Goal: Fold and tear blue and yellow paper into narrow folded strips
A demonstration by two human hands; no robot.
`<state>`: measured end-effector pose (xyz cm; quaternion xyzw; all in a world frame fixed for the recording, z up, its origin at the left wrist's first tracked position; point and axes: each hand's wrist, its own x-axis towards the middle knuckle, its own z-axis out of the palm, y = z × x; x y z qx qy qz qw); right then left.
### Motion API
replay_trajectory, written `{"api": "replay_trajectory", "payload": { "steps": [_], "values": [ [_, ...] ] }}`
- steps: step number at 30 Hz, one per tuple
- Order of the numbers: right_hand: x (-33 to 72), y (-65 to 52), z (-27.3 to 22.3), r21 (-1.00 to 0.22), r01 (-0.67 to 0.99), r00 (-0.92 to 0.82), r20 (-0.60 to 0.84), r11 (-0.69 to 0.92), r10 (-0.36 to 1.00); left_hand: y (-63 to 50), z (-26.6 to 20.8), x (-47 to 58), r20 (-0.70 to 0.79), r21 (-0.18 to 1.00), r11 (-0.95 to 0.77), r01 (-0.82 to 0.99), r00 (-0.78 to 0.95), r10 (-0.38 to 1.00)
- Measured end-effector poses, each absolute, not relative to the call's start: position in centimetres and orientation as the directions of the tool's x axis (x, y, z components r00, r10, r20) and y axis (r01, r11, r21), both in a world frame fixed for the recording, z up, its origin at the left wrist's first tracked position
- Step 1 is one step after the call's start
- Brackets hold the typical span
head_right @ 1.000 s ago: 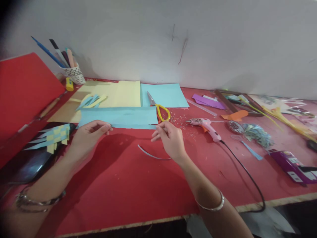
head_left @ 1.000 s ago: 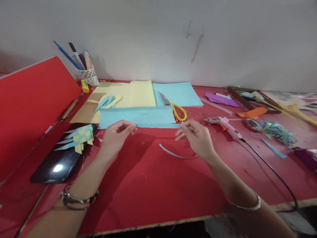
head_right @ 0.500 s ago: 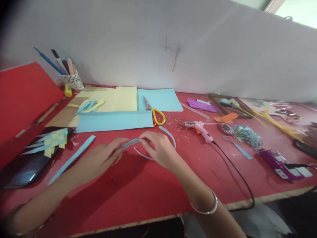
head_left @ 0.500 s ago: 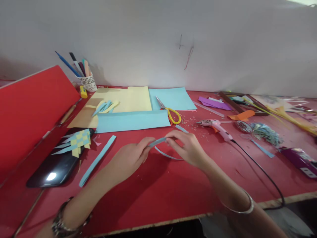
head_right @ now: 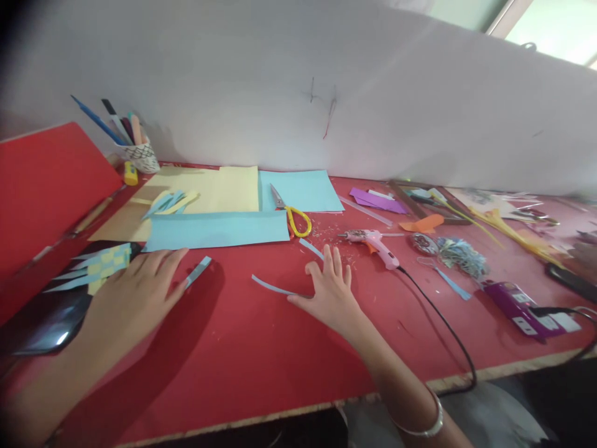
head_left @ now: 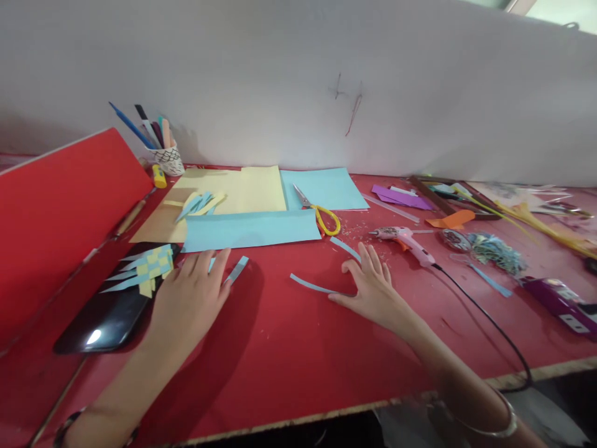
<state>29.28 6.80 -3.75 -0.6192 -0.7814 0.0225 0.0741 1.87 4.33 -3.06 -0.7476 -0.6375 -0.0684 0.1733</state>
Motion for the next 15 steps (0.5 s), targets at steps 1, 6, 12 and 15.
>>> {"api": "replay_trajectory", "payload": {
  "steps": [1, 6, 12, 15],
  "values": [
    [29.4, 6.9, -3.8, -0.127, 0.967, -0.214, 0.08, 0.223, 0.974, 4.2, -3.1, 2.0, 0.337, -0.167, -0.149, 0.975, 0.199, 0.92],
    [29.7, 7.4, -3.5, -0.154, 0.948, -0.258, 0.136, 0.277, 0.957, 3.9, -3.4, 3.1, 0.352, -0.085, -0.291, 0.953, 0.302, 0.886],
    [29.7, 8.0, -3.0, -0.429, 0.782, -0.414, 0.183, 0.451, 0.892, 3.6, -3.0, 4.9, 0.34, -0.047, -0.519, 0.854, 0.502, 0.795],
    [29.3, 7.5, -2.4, -0.515, 0.676, -0.527, 0.163, 0.528, 0.834, 3.6, -2.5, 5.8, 0.335, 0.043, -0.57, 0.82, 0.526, 0.782]
  ]
}}
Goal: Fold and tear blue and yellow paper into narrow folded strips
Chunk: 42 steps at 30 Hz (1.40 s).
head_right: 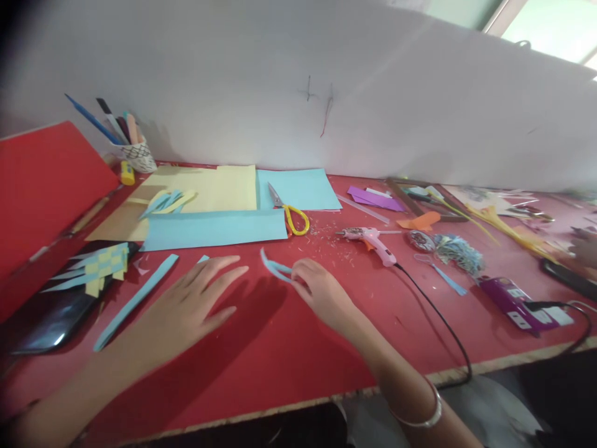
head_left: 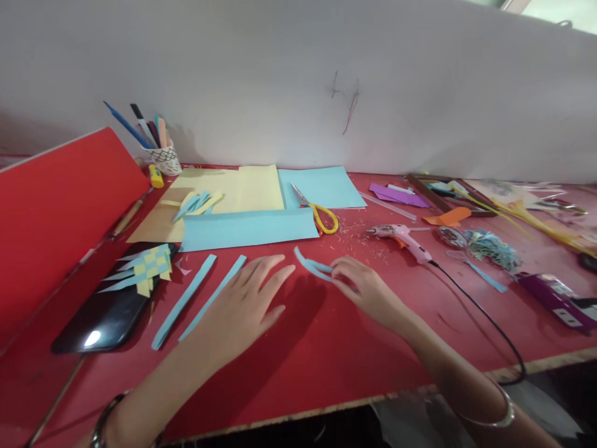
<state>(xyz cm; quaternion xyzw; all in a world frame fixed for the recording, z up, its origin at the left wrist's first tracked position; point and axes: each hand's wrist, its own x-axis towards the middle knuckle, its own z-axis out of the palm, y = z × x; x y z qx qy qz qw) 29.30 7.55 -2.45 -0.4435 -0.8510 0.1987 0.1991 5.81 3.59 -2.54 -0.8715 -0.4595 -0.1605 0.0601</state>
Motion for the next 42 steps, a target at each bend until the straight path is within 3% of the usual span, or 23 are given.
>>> {"api": "replay_trajectory", "payload": {
  "steps": [4, 8, 22, 29, 34, 42],
  "values": [
    [28.4, 6.7, -2.0, -0.503, 0.608, -0.668, 0.094, 0.614, 0.738, 4.3, -2.0, 7.0, 0.287, 0.217, -0.553, 0.804, 0.489, 0.824],
    [27.7, 6.4, -2.0, -0.438, 0.591, -0.739, 0.043, 0.677, 0.673, 5.5, -2.3, 8.2, 0.122, 0.354, -0.503, 0.788, 0.494, 0.861],
    [28.3, 6.2, -2.3, -0.424, 0.627, -0.71, 0.032, 0.653, 0.703, 6.6, -2.9, 8.6, -0.082, 0.639, -0.272, 0.719, 0.416, 0.906],
    [29.3, 6.3, -2.4, -0.428, 0.684, -0.632, 0.055, 0.591, 0.773, 6.0, -3.3, 6.7, -0.032, 0.65, -0.342, 0.679, 0.474, 0.88],
    [27.9, 5.8, -1.9, -0.248, 0.778, -0.586, 0.042, 0.577, 0.809, 5.6, -4.0, 6.7, 0.014, 0.611, -0.394, 0.687, 0.487, 0.873],
    [25.0, 5.8, -2.3, -0.116, 0.663, -0.743, 0.023, 0.74, 0.669, 5.6, -4.2, 6.6, 0.041, 0.626, -0.406, 0.666, 0.491, 0.87]
  ]
}}
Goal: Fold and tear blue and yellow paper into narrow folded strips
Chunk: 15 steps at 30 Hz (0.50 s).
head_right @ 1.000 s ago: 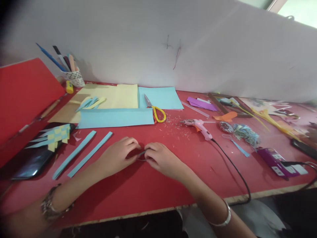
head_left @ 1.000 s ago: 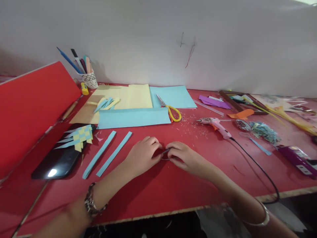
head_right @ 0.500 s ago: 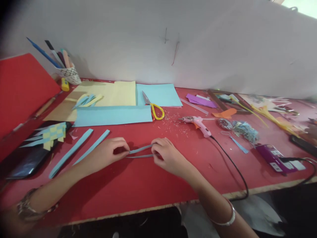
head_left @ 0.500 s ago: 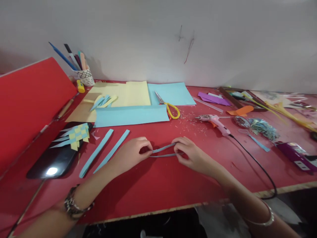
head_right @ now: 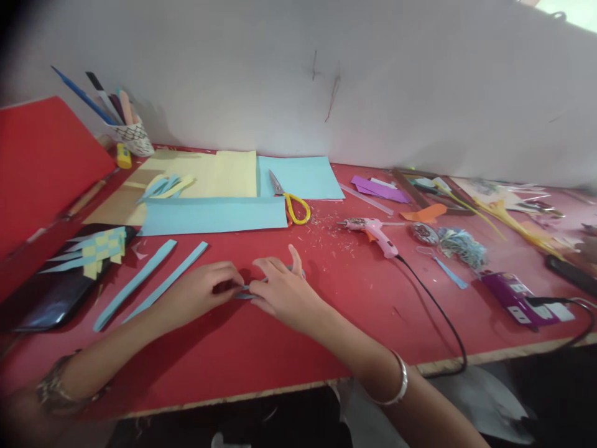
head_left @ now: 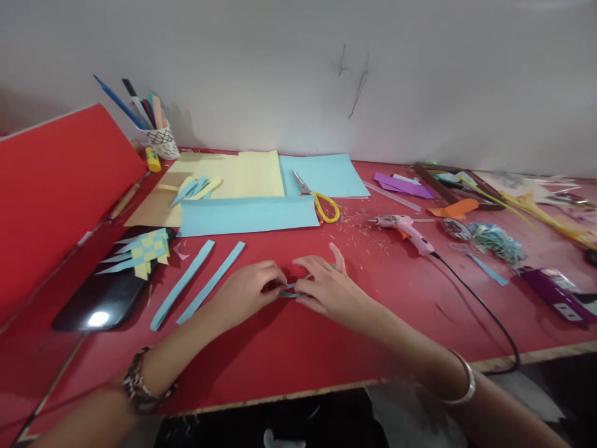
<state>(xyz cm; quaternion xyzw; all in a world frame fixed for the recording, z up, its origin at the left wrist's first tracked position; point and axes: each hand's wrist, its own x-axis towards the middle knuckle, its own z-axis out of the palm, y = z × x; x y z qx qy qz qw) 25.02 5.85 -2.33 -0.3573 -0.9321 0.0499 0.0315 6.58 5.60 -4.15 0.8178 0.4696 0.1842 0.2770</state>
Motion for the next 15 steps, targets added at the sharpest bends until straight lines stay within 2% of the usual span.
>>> {"api": "replay_trajectory", "payload": {
  "steps": [10, 15],
  "values": [
    [25.33, 6.46, -2.69, -0.044, 0.673, -0.736, 0.054, 0.738, 0.675, 5.86, -4.32, 5.77, 0.121, 0.64, -0.458, 0.617, 0.507, 0.853],
    [25.1, 6.64, -2.97, 0.033, 0.66, -0.751, 0.062, 0.75, 0.658, 5.52, -4.02, 5.62, 0.089, 0.633, -0.44, 0.638, 0.504, 0.859]
  ]
}}
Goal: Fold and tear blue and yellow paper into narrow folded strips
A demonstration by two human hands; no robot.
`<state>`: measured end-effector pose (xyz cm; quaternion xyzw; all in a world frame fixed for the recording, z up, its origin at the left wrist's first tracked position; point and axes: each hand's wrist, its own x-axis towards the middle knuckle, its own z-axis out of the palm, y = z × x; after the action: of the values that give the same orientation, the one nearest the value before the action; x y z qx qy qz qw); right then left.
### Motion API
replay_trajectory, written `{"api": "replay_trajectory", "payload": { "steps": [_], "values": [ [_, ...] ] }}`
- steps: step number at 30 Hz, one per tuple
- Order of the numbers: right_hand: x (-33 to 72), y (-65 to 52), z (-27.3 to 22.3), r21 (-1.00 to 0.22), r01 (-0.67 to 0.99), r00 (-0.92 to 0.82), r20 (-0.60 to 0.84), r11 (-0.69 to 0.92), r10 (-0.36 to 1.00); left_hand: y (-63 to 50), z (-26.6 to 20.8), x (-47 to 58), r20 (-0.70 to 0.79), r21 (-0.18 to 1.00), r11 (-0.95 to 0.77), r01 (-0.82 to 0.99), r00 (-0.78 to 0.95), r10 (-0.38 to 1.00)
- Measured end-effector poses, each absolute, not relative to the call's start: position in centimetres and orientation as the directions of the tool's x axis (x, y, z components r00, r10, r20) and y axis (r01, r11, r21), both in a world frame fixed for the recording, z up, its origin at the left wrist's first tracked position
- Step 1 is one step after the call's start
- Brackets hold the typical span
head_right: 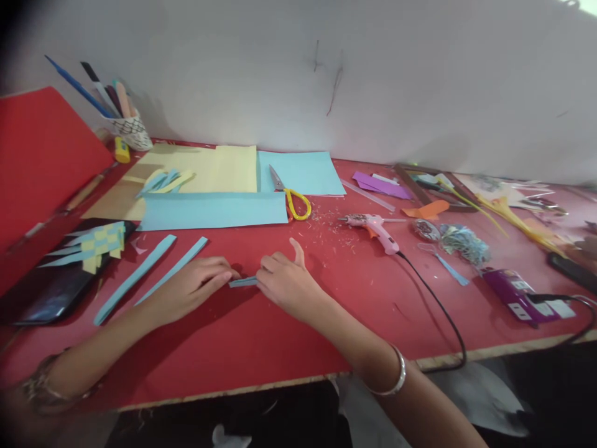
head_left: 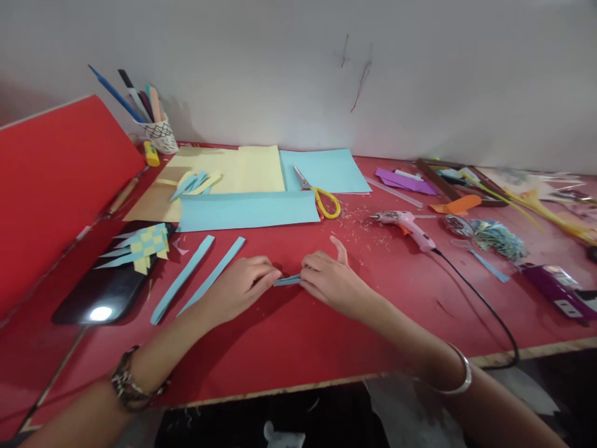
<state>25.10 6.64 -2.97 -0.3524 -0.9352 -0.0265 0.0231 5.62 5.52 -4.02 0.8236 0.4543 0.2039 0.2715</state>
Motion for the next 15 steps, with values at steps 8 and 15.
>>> {"api": "replay_trajectory", "payload": {
  "steps": [8, 15],
  "values": [
    [24.94, 6.97, -3.29, 0.059, 0.641, -0.768, 0.073, 0.766, 0.637, 5.35, -4.96, 5.72, 0.104, 0.547, -0.469, 0.693, 0.5, 0.86],
    [24.74, 7.2, -3.03, 0.023, 0.643, -0.766, 0.006, 0.766, 0.643, 5.44, -4.89, 5.82, 0.102, 0.572, -0.477, 0.668, 0.519, 0.849]
  ]
}}
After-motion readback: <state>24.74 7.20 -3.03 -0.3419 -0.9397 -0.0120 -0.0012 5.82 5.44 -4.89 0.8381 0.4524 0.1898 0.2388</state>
